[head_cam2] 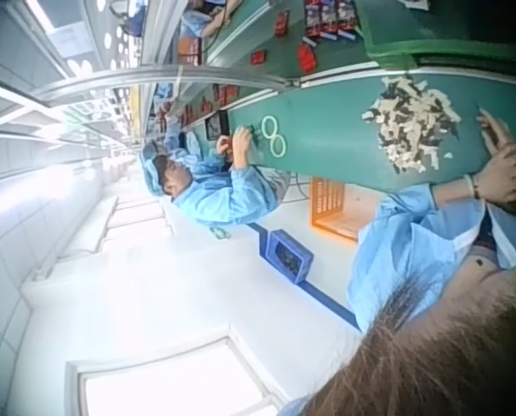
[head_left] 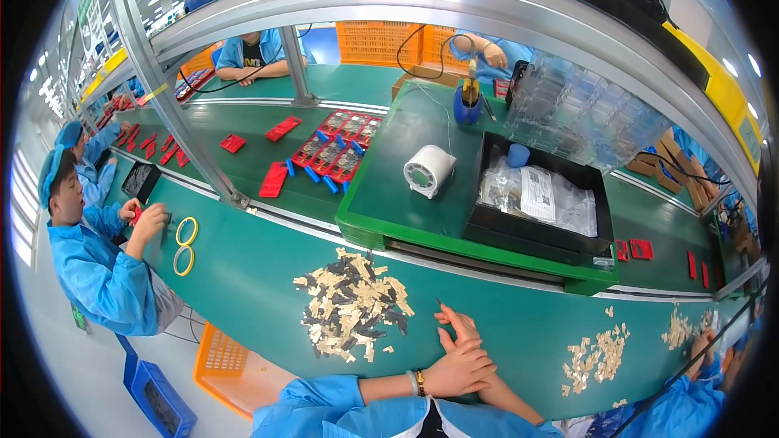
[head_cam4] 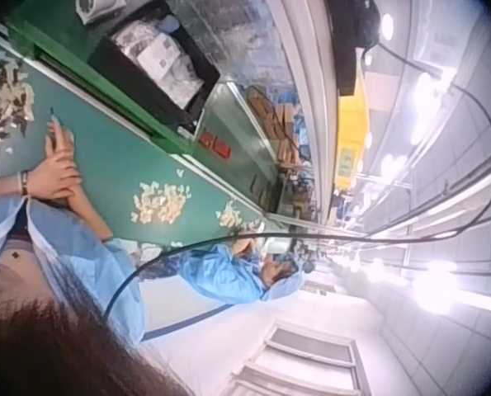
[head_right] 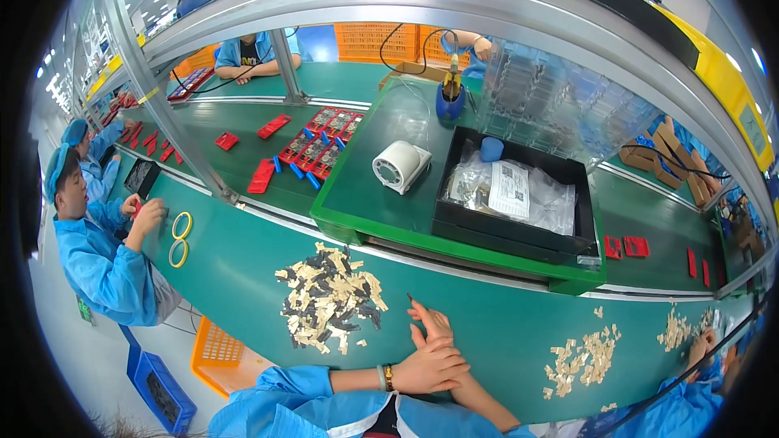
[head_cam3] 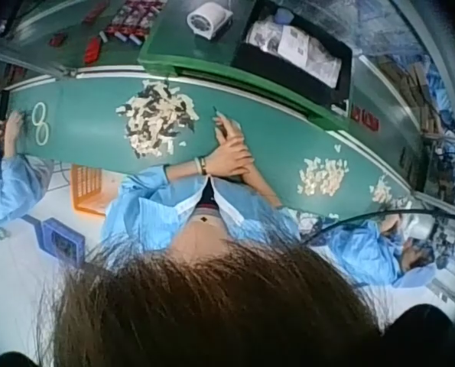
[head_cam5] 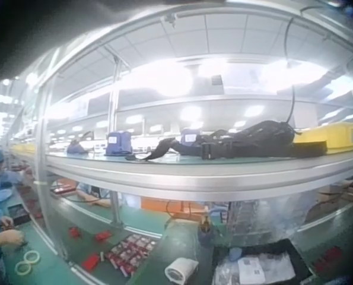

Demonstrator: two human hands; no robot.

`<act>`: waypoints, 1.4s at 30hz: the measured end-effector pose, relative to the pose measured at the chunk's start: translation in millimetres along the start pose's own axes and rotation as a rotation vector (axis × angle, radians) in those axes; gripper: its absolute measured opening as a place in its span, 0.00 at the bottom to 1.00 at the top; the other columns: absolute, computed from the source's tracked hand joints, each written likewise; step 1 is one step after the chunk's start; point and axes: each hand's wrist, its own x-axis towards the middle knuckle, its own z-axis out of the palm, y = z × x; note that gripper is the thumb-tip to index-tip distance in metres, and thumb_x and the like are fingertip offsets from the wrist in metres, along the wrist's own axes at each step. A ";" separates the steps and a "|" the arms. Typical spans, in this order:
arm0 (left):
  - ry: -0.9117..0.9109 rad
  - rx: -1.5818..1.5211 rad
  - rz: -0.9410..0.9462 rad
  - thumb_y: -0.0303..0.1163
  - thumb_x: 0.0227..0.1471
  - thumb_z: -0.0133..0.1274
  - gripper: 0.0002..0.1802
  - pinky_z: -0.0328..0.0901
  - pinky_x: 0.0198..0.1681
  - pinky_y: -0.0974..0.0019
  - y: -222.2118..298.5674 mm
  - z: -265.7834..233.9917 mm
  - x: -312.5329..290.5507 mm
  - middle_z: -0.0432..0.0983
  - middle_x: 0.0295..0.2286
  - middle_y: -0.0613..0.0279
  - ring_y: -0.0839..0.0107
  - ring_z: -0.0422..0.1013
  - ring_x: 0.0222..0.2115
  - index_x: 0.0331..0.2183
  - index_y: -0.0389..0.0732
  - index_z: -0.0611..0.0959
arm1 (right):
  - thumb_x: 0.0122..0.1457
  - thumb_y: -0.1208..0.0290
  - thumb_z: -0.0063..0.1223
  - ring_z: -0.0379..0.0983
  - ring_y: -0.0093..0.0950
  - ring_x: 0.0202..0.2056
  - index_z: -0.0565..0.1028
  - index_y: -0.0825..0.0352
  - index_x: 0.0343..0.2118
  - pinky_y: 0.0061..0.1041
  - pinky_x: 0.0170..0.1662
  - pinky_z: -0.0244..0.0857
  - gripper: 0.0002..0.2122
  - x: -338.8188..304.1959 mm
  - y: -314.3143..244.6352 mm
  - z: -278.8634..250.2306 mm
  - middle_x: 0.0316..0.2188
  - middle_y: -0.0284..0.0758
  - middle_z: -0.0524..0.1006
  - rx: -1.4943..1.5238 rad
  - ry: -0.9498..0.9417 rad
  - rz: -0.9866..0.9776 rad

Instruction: The person assembles small electronic components by hand, placing metal contacts into red plastic housings on an assembly line.

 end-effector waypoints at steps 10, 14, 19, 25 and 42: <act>-0.030 0.016 -0.006 0.45 0.50 0.52 0.23 0.52 0.56 0.56 0.3 0.1 0.9 0.72 0.40 0.63 0.68 0.65 0.44 0.43 0.41 0.77 | 0.47 0.81 0.54 0.75 0.29 0.38 0.66 0.65 0.54 0.32 0.48 0.62 0.27 -2.2 6.6 2.4 0.39 0.35 0.78 -0.019 0.010 -0.017; -0.035 0.009 -0.003 0.45 0.50 0.53 0.23 0.52 0.56 0.57 1.1 0.0 3.2 0.72 0.40 0.63 0.67 0.65 0.45 0.43 0.41 0.77 | 0.46 0.82 0.54 0.75 0.29 0.38 0.66 0.65 0.54 0.32 0.48 0.62 0.27 -1.5 4.3 -0.5 0.39 0.35 0.78 -0.034 0.013 -0.011; 0.046 -0.514 -0.116 0.37 0.52 0.50 0.20 0.55 0.56 0.59 -2.3 -23.1 1.1 0.72 0.34 0.60 0.66 0.67 0.39 0.45 0.37 0.75 | 0.46 0.81 0.55 0.74 0.29 0.39 0.67 0.64 0.54 0.33 0.50 0.60 0.27 -0.8 2.1 5.4 0.40 0.35 0.77 0.073 -0.011 0.063; 0.022 -1.184 -0.398 0.33 0.60 0.43 0.20 0.50 0.16 0.79 5.5 -187.9 99.2 0.64 0.18 0.77 0.90 0.53 0.16 0.53 0.39 0.71 | 0.49 0.73 0.55 0.72 0.36 0.37 0.73 0.67 0.43 0.33 0.46 0.63 0.16 -14.7 15.7 4.1 0.30 0.38 0.76 -0.112 0.049 0.107; -0.264 -1.060 -0.063 0.29 0.57 0.42 0.22 0.63 0.48 0.68 51.2 -186.5 142.9 0.72 0.45 0.48 0.67 0.70 0.44 0.52 0.30 0.68 | 0.56 0.72 0.52 0.73 0.33 0.39 0.63 0.64 0.56 0.31 0.47 0.66 0.24 -7.8 32.8 6.8 0.40 0.40 0.76 0.087 -0.117 0.194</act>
